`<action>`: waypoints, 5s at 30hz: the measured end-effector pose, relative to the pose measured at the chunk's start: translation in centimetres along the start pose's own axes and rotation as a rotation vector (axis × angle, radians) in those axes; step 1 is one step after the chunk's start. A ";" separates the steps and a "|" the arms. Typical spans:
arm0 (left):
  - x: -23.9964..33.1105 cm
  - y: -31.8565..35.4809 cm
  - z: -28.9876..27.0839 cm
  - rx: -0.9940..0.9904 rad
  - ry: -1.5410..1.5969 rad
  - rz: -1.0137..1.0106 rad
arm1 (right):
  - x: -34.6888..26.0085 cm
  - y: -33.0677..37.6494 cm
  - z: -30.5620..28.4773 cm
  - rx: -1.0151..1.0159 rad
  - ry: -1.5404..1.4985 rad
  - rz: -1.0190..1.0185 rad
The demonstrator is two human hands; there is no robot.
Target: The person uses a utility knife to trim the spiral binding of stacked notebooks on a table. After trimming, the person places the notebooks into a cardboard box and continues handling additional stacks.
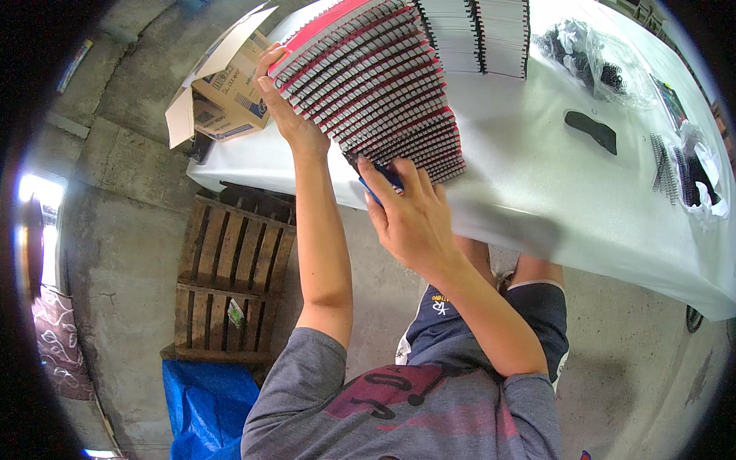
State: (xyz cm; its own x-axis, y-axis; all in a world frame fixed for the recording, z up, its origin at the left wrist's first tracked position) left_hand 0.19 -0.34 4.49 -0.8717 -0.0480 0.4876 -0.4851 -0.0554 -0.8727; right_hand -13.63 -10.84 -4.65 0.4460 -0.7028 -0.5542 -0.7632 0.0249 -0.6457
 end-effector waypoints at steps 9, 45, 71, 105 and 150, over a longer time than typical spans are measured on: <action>0.1 0.0 0.0 0.003 -0.001 0.008 | 0.1 0.5 -0.8 0.054 -0.027 0.056; 0.8 0.2 1.0 0.085 0.213 -0.147 | -0.2 0.6 -0.6 0.051 0.292 -0.057; 1.1 0.2 0.8 -0.030 0.188 -0.123 | 1.4 2.4 0.8 0.084 0.182 0.006; -0.9 0.2 0.3 0.009 0.293 -0.146 | 2.3 1.7 0.3 0.079 0.276 -0.080; -1.1 0.1 0.3 0.018 0.304 -0.154 | 2.7 2.6 1.1 0.048 0.261 -0.020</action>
State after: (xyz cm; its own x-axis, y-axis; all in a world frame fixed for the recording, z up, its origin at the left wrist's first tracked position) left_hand 1.10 -0.59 3.92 -0.7705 0.2613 0.5814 -0.6137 -0.0571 -0.7875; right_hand -13.88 -11.89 -8.44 0.3206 -0.8629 -0.3906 -0.7293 0.0383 -0.6831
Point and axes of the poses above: each hand's wrist, its own y-axis away from the middle knuckle, its own z-axis out of the palm, x = y × z, the point moved 3 cm from there along -y, towards the middle knuckle, and after that the axes turned 1 degree about y, right-handed, at the moved point
